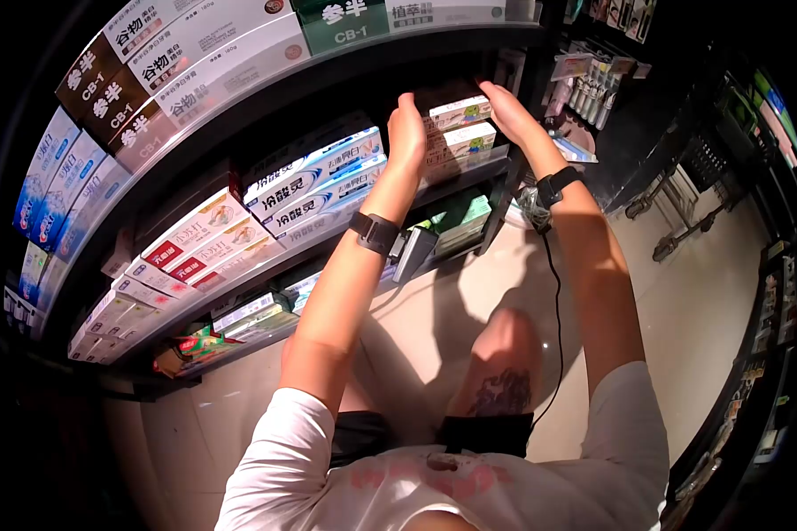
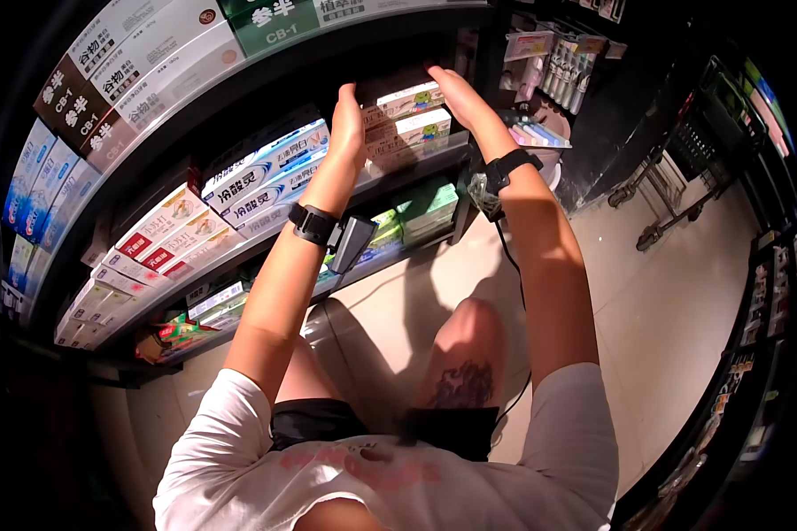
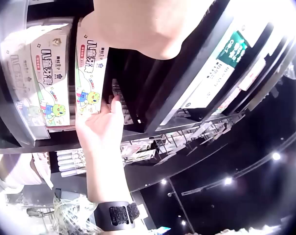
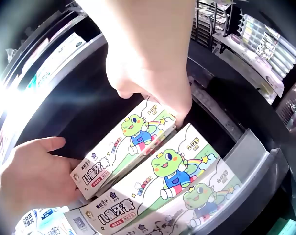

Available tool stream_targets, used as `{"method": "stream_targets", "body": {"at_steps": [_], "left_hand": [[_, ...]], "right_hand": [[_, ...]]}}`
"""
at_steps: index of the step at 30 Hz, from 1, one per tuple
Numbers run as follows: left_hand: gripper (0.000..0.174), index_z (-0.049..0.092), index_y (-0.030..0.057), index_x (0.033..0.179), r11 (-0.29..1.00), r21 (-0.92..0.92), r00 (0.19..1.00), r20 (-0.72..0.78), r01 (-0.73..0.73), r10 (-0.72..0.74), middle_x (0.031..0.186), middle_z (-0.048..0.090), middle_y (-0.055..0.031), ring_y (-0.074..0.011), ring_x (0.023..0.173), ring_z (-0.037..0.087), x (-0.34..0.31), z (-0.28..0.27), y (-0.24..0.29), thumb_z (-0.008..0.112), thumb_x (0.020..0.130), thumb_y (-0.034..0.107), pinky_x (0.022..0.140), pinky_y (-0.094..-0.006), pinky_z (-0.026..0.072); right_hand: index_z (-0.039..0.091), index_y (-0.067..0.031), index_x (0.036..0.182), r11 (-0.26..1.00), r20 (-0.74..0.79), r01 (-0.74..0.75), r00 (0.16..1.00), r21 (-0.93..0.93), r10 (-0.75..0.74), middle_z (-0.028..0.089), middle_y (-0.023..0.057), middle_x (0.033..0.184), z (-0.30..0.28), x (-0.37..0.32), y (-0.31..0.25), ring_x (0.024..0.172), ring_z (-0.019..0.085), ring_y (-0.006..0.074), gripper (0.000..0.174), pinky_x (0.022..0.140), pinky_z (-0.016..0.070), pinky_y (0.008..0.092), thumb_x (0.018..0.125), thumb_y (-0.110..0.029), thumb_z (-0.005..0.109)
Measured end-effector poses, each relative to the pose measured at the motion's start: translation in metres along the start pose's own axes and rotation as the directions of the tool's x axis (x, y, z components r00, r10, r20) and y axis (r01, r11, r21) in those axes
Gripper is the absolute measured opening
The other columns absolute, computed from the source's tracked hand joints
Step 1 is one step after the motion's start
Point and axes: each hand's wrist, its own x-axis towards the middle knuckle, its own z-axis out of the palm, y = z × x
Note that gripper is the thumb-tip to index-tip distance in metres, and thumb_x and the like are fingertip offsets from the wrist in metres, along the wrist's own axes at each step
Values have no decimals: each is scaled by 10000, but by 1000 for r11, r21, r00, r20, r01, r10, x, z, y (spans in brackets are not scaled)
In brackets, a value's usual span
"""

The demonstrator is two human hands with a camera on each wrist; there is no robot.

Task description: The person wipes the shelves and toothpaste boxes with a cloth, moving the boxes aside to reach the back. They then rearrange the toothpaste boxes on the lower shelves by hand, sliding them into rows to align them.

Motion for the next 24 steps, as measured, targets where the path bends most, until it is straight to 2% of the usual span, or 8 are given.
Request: {"method": "stream_targets", "body": {"at_steps": [5,8,11,19,21,22,23,24], "left_hand": [[552,545,-112,1004,996,-50,995,69,-71,74,1022,591,-248,-320,918,558,-7,1,8,320,884,377,822,-362,394],[532,475,-73,1139,992,76,994,7,-105,105,1205,440,-271,-352,1127,423,-17,2,9,324,905,381,942,-376,318],[496,462,-51,1117,968,205,989,5,-147,149,1199,397,-254,-351,1136,373,-37,1,10,330,911,381,965,-393,279],[450,442,-37,1079,979,136,988,27,-152,150,1101,397,-241,-367,1050,389,-33,-3,-6,352,909,369,932,-383,293],[450,435,-38,1082,974,154,987,30,-164,161,1100,394,-259,-376,1041,383,-34,-3,-7,354,907,369,930,-389,290],[451,429,-43,1085,960,204,981,43,-194,189,1093,392,-277,-387,1038,379,-35,-3,-7,354,906,365,930,-396,288],[452,423,-47,1087,941,254,974,55,-225,218,1086,390,-295,-398,1036,376,-35,-4,-7,354,905,361,930,-404,286],[451,409,-58,1086,912,311,963,59,-267,262,1069,386,-324,-422,1020,374,-38,-4,-6,353,904,351,927,-424,285]], "right_hand": [[520,23,1100,999,37,-13,999,42,12,572,85,1124,10,-24,-24,1025,531,145,384,923,378,280,943,-312,420],[528,16,1098,1000,-11,-20,1000,19,20,578,76,1114,9,-33,-21,1016,533,133,426,925,375,270,941,-366,420],[546,6,1060,1000,49,-18,999,16,17,592,67,1078,9,-41,-17,985,543,121,433,905,389,259,939,-388,415],[555,-14,1061,993,-28,20,999,-113,-24,591,44,1073,-7,-25,9,992,530,109,430,906,371,251,943,-399,404],[412,55,1271,992,104,-9,994,-125,22,464,117,1288,-8,-27,5,1198,400,170,635,1020,252,267,912,-469,426],[384,49,1296,992,98,-14,995,-123,26,438,120,1312,-7,-27,4,1228,374,179,642,1032,235,266,912,-464,428],[384,49,1296,992,103,-14,994,-124,27,438,120,1312,-5,-28,5,1228,374,179,642,1032,235,266,912,-464,428],[468,11,1181,994,25,22,999,-109,-19,510,85,1199,-4,-27,8,1115,449,146,515,966,305,258,924,-433,424]]}}
